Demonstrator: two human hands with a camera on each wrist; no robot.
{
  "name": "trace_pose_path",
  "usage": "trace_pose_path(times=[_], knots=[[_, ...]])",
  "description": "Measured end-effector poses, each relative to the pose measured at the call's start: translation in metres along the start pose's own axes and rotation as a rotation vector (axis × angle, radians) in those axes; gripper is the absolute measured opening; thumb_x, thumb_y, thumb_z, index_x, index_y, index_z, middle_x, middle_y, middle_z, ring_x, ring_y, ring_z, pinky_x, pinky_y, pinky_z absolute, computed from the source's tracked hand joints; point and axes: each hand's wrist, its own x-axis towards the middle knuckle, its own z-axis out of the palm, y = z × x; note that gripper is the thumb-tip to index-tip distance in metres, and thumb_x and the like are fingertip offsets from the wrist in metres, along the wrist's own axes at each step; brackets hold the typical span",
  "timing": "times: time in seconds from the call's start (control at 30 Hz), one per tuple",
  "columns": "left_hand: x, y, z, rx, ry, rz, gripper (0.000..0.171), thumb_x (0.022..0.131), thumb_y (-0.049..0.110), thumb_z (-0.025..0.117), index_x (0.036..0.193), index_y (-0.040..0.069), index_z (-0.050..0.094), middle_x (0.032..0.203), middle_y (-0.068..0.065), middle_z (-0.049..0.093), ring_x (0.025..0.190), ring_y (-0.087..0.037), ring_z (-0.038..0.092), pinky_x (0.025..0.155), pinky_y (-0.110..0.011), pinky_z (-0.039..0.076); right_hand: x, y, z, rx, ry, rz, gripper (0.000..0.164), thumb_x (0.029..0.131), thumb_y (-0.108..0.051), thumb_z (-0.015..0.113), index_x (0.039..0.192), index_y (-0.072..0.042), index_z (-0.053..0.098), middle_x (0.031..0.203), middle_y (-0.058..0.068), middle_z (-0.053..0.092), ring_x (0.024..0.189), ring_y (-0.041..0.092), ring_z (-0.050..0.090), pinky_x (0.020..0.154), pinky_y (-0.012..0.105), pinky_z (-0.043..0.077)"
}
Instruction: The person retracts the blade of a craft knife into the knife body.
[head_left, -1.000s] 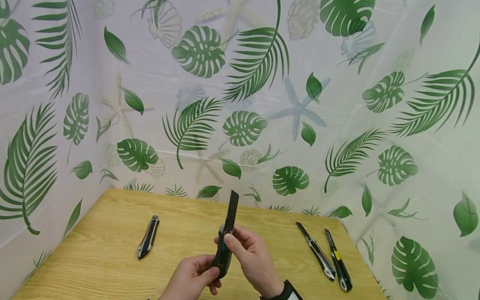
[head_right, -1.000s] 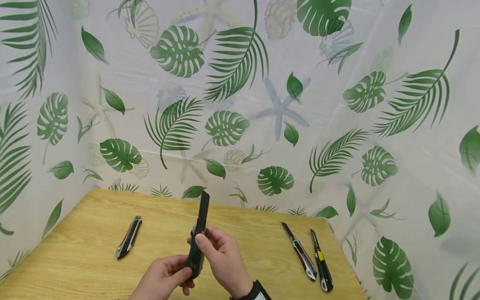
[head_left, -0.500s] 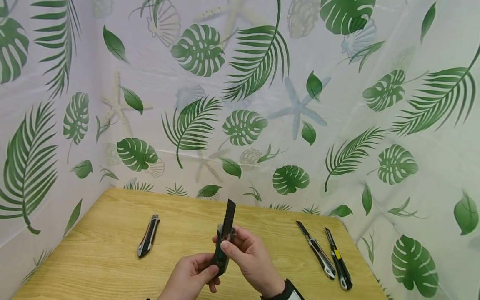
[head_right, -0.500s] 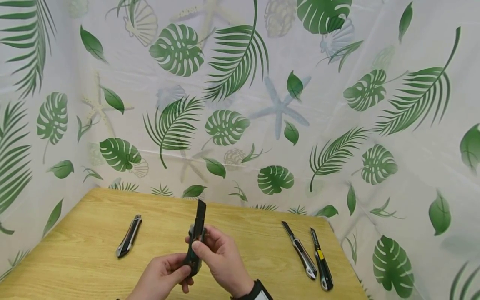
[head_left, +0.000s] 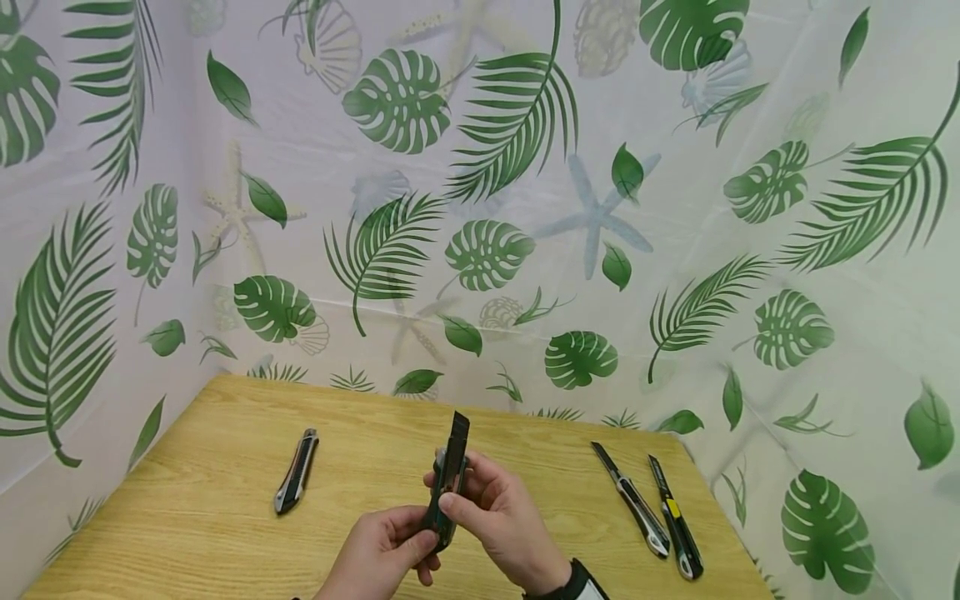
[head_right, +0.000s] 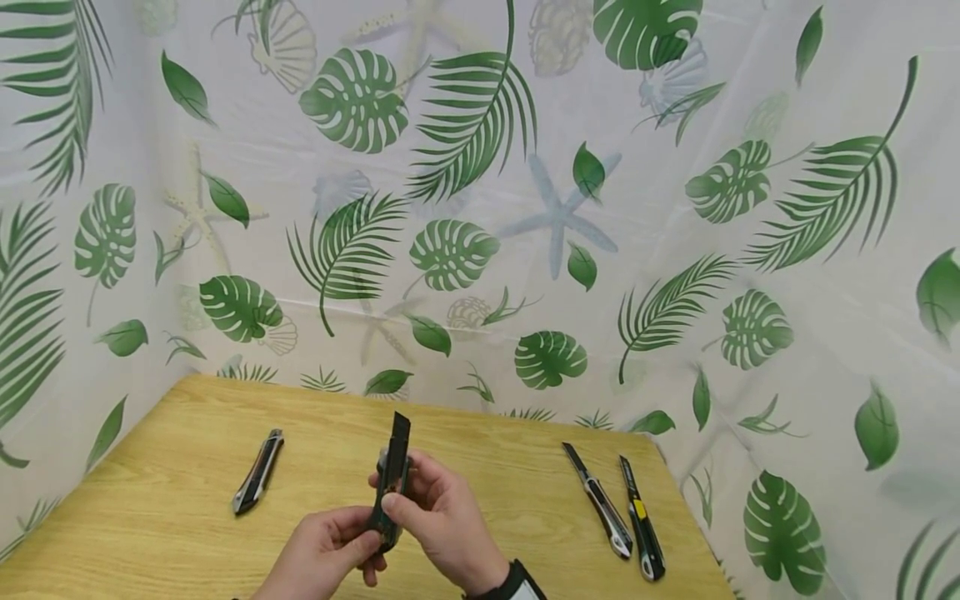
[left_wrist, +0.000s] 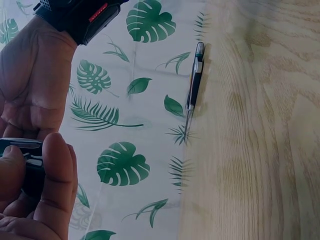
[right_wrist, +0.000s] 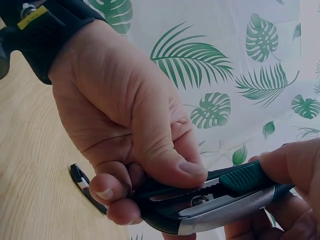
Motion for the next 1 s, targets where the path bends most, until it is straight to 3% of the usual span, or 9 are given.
trace_pose_path(times=[0.37, 0.77, 1.0], knots=[[-0.0011, -0.0009, -0.0012, 0.001, -0.006, 0.006, 0.038, 0.1, 0.014, 0.066, 0.131, -0.009, 0.062, 0.092, -0.014, 0.071, 0.08, -0.021, 0.067, 0.07, -0.033, 0.059, -0.001, 0.0019, 0.0003, 0.015, -0.035, -0.033, 0.049, 0.098, -0.003, 0.066, 0.145, -0.005, 0.052, 0.128, 0.018, 0.065, 0.108, 0.025, 0.068, 0.091, 0.035, 0.055], [-0.0048, 0.0041, 0.0005, -0.059, -0.04, 0.011, 0.04, 0.099, 0.015, 0.067, 0.13, -0.01, 0.062, 0.093, -0.013, 0.072, 0.081, -0.021, 0.069, 0.074, -0.033, 0.059, -0.0014, 0.0032, -0.0012, 0.081, -0.137, -0.099, 0.062, 0.097, 0.005, 0.063, 0.154, -0.008, 0.042, 0.131, 0.014, 0.063, 0.109, 0.022, 0.065, 0.094, 0.032, 0.052], [-0.004, 0.0064, -0.0002, -0.074, -0.028, 0.015, 0.042, 0.099, 0.019, 0.067, 0.131, -0.009, 0.062, 0.094, -0.012, 0.073, 0.083, -0.022, 0.069, 0.076, -0.035, 0.059, -0.0012, 0.0035, 0.0006, 0.101, -0.166, -0.068, 0.068, 0.098, 0.005, 0.062, 0.157, -0.013, 0.036, 0.138, 0.015, 0.058, 0.101, 0.019, 0.062, 0.091, 0.03, 0.051]])
